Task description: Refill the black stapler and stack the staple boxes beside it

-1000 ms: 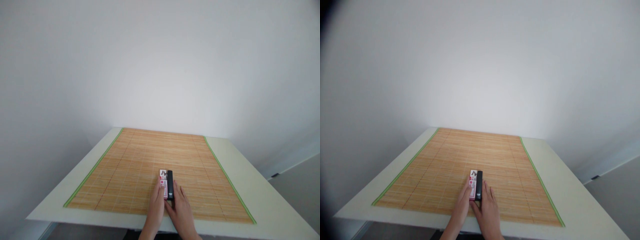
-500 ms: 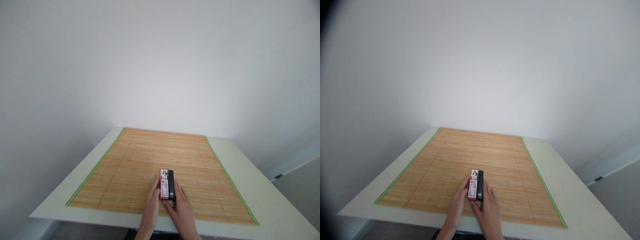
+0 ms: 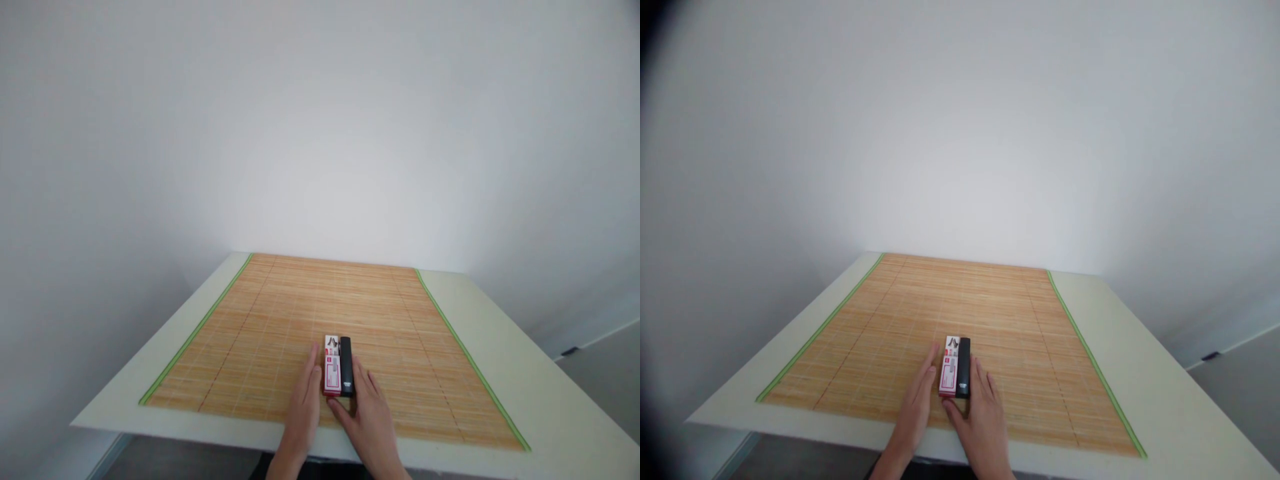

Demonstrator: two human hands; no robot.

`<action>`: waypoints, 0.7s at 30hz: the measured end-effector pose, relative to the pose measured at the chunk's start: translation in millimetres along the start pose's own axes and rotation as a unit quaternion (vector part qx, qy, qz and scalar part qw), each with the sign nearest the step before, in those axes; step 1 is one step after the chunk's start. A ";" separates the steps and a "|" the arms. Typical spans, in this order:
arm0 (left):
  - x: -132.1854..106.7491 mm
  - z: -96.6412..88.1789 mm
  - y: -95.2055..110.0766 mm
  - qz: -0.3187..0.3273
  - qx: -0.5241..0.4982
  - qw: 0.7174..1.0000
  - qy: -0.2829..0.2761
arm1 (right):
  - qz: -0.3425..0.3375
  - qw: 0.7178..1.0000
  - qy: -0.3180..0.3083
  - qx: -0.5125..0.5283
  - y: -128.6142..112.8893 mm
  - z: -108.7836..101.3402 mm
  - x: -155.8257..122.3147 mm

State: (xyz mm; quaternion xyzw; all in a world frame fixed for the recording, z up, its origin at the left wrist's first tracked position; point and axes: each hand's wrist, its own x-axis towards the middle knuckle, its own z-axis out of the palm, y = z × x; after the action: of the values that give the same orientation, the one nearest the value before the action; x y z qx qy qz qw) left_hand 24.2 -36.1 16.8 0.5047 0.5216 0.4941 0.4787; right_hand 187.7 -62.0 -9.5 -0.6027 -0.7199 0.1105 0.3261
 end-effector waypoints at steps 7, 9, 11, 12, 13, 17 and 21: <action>0.1 45.3 19.2 -0.096 -0.118 0.988 0.004 | 0.002 1.000 -0.021 0.017 17.0 -9.7 1.6; 1.7 53.9 25.9 -0.103 -0.126 0.986 -0.020 | -0.004 0.999 -0.030 0.018 30.8 -23.1 3.9; 4.9 66.7 32.0 -0.106 -0.133 0.984 -0.060 | -0.002 0.999 -0.031 0.016 49.7 -40.6 5.4; 7.1 75.4 34.4 -0.107 -0.136 0.981 -0.083 | 0.002 0.999 -0.034 0.016 60.8 -50.0 5.5; 9.7 85.7 36.1 -0.107 -0.139 0.979 -0.109 | 0.007 0.999 -0.033 0.018 72.7 -59.7 5.2; 18.7 135.2 39.0 -0.076 -0.156 0.962 -0.211 | 0.042 0.999 -0.030 0.017 119.7 -97.3 0.1; 19.7 172.7 45.1 -0.034 -0.111 0.962 -0.249 | 0.078 0.996 -0.032 0.011 149.9 -125.2 -6.5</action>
State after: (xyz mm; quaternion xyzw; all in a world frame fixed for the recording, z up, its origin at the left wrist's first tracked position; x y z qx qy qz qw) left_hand 198.3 -10.8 52.6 0.5371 0.3447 0.3913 0.6630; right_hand 382.9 -60.0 1.1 -0.6495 -0.6797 0.1620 0.3000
